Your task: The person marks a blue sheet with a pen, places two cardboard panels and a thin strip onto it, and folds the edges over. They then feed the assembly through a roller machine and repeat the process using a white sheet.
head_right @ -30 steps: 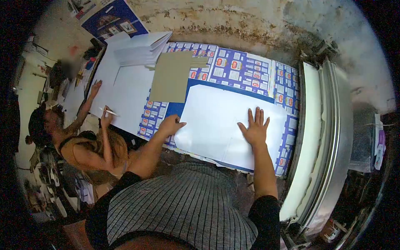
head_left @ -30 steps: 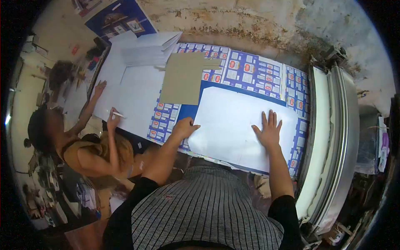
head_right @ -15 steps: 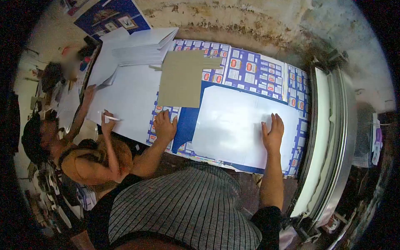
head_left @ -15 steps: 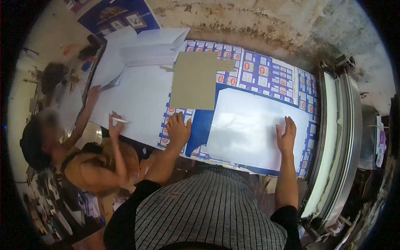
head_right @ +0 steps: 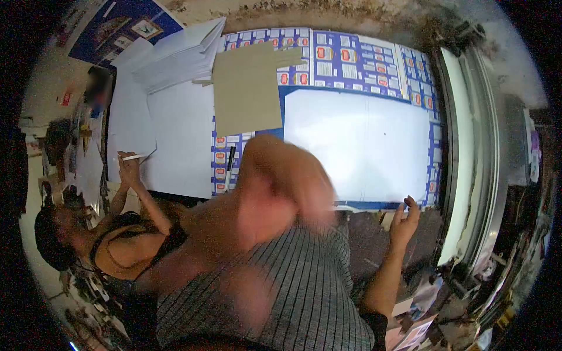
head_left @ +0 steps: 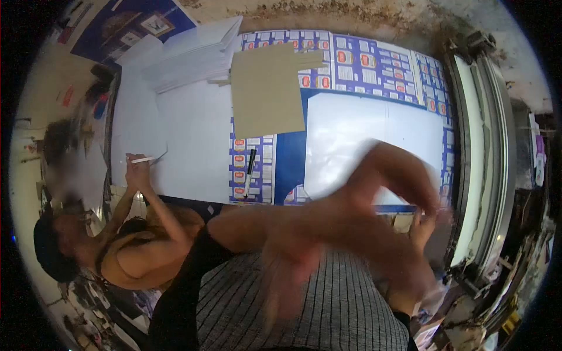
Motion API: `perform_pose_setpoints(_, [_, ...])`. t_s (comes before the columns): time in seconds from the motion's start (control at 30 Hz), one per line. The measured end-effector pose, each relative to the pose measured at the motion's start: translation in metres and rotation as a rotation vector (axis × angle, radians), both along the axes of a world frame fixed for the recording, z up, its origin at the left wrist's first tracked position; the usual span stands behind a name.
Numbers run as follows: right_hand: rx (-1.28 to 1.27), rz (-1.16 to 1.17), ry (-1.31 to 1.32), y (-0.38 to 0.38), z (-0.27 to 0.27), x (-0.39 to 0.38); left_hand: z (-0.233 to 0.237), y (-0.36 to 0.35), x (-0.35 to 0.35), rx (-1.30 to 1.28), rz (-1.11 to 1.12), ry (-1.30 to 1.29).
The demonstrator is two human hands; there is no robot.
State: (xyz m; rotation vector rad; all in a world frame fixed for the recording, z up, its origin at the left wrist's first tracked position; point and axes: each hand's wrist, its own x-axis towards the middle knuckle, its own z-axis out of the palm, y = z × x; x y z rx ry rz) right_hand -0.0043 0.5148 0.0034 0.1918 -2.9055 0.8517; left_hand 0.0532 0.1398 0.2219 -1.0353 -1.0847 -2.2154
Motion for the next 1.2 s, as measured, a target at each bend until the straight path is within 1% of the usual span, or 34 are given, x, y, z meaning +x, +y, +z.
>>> perform_pose_setpoints(0.03, [0.001, -0.013, -0.013, 0.010, -0.007, 0.009, 0.015, 0.015, -0.002, 0.059, -0.089, 0.111])
perform_pose_setpoints(0.1, [-0.098, -0.038, -0.012, 0.039, -0.026, 0.024, 0.033, 0.042, -0.014, 0.146, -0.258, 0.285])
perform_pose_setpoints(0.17, [-0.071, -0.043, 0.010, 0.054, -0.033, 0.041, 0.042, 0.060, -0.019, 0.164, -0.358, 0.349])
perform_pose_setpoints(0.23, [-0.101, -0.156, -0.131, 0.048, -0.012, 0.074, 0.047, 0.076, -0.023, 0.186, -0.427, 0.389])
perform_pose_setpoints(0.27, [-0.183, -0.187, -0.346, 0.052, -0.002, 0.083, 0.049, 0.088, -0.025, 0.185, -0.457, 0.401])
perform_pose_setpoints(0.3, [-0.189, -0.221, -0.347, 0.061, -0.009, 0.098, 0.051, 0.101, -0.025, 0.192, -0.491, 0.414])
perform_pose_setpoints(0.33, [-0.151, -0.230, -0.235, 0.067, -0.023, 0.113, 0.051, 0.112, -0.027, 0.196, -0.535, 0.427])
perform_pose_setpoints(0.37, [-0.106, -0.242, -0.128, 0.077, -0.033, 0.130, 0.052, 0.124, -0.027, 0.193, -0.569, 0.431])
perform_pose_setpoints(0.4, [-0.099, -0.320, -0.140, 0.080, -0.030, 0.145, 0.053, 0.142, -0.025, 0.187, -0.589, 0.437])
perform_pose_setpoints(0.47, [-0.232, -0.375, -0.173, 0.101, -0.036, 0.181, 0.047, 0.169, -0.025, 0.158, -0.615, 0.395])
perform_pose_setpoints(0.5, [0.072, -0.265, -0.200, 0.178, -0.157, 0.245, 0.041, 0.184, -0.029, 0.113, -0.609, 0.335])
perform_pose_setpoints(0.53, [0.043, -0.373, -0.056, 0.161, -0.116, 0.263, 0.034, 0.208, -0.013, -0.001, -0.588, 0.087])
perform_pose_setpoints(0.57, [-0.155, -0.553, -0.186, 0.143, -0.047, 0.263, 0.016, 0.218, 0.003, -0.138, -0.582, -0.145])
perform_pose_setpoints(0.6, [-0.153, -0.694, -0.179, 0.153, -0.055, 0.299, -0.015, 0.232, 0.006, -0.472, -0.555, -0.219])
perform_pose_setpoints(0.63, [-0.223, -0.840, -0.263, 0.159, -0.049, 0.333, -0.053, 0.247, 0.022, -0.690, -0.574, -0.538])
perform_pose_setpoints(0.67, [-0.315, -0.957, -0.340, 0.174, -0.050, 0.361, -0.091, 0.280, 0.035, -0.881, -0.512, -0.778])
perform_pose_setpoints(0.7, [-0.320, -1.035, -0.329, 0.193, -0.053, 0.401, -0.139, 0.307, 0.046, -1.108, -0.370, -0.799])
perform_pose_setpoints(0.73, [-0.283, -1.058, -0.356, 0.208, -0.060, 0.436, -0.182, 0.330, 0.059, -1.248, -0.253, -0.797])
perform_pose_setpoints(0.77, [-0.253, -1.071, -0.377, 0.222, -0.072, 0.465, -0.238, 0.343, 0.069, -1.465, -0.098, -0.607])
perform_pose_setpoints(0.8, [-0.303, -1.118, -0.390, 0.238, -0.089, 0.498, -0.291, 0.352, 0.081, -1.656, 0.076, -0.397])
perform_pose_setpoints(0.83, [-0.324, -1.154, -0.382, 0.250, -0.098, 0.529, -0.326, 0.365, 0.100, -1.714, 0.195, -0.536])
perform_pose_setpoints(0.87, [-0.326, -1.228, -0.441, 0.239, -0.090, 0.543, -0.366, 0.334, 0.101, -1.805, 0.087, -0.697])
perform_pose_setpoints(0.9, [-0.344, -1.299, -0.496, 0.247, -0.093, 0.560, -0.411, 0.324, 0.114, -1.956, 0.072, -0.686])
perform_pose_setpoints(0.93, [-0.351, -1.323, -0.483, 0.255, -0.093, 0.574, -0.549, 0.265, 0.113, -2.001, -0.013, -0.205])
perform_pose_setpoints(0.97, [-0.489, -1.365, -0.372, 0.261, -0.094, 0.585, -0.529, 0.286, 0.115, -2.518, -0.356, 0.577])
perform_pose_setpoints(1.0, [-0.629, -1.397, -0.256, 0.270, -0.097, 0.595, -0.479, 0.321, 0.143, -2.409, -0.580, -0.534])
perform_pose_setpoints(1.03, [-0.632, -1.408, -0.243, 0.282, -0.098, 0.602, -0.416, 0.363, 0.174, -1.910, -0.397, -1.490])
perform_pose_setpoints(1.07, [-0.575, -1.405, -0.294, 0.296, -0.098, 0.605, -0.420, 0.391, 0.177, -2.097, -0.579, -1.421])
perform_pose_setpoints(1.1, [-0.523, -1.401, -0.349, 0.310, -0.097, 0.606, -0.447, 0.407, 0.181, -2.009, -0.739, -0.999])
perform_pose_setpoints(1.13, [-0.620, -1.410, -0.448, 0.329, -0.090, 0.606, -0.473, 0.415, 0.186, -1.881, -0.867, -0.597])
perform_pose_setpoints(1.17, [-0.628, -1.415, -0.451, 0.348, -0.092, 0.605, -0.431, 0.459, 0.189, -1.776, -1.070, -1.002])
perform_pose_setpoints(1.2, [-0.623, -1.396, -0.470, 0.371, -0.095, 0.604, -0.375, 0.509, 0.193, -1.604, -1.180, -1.493])
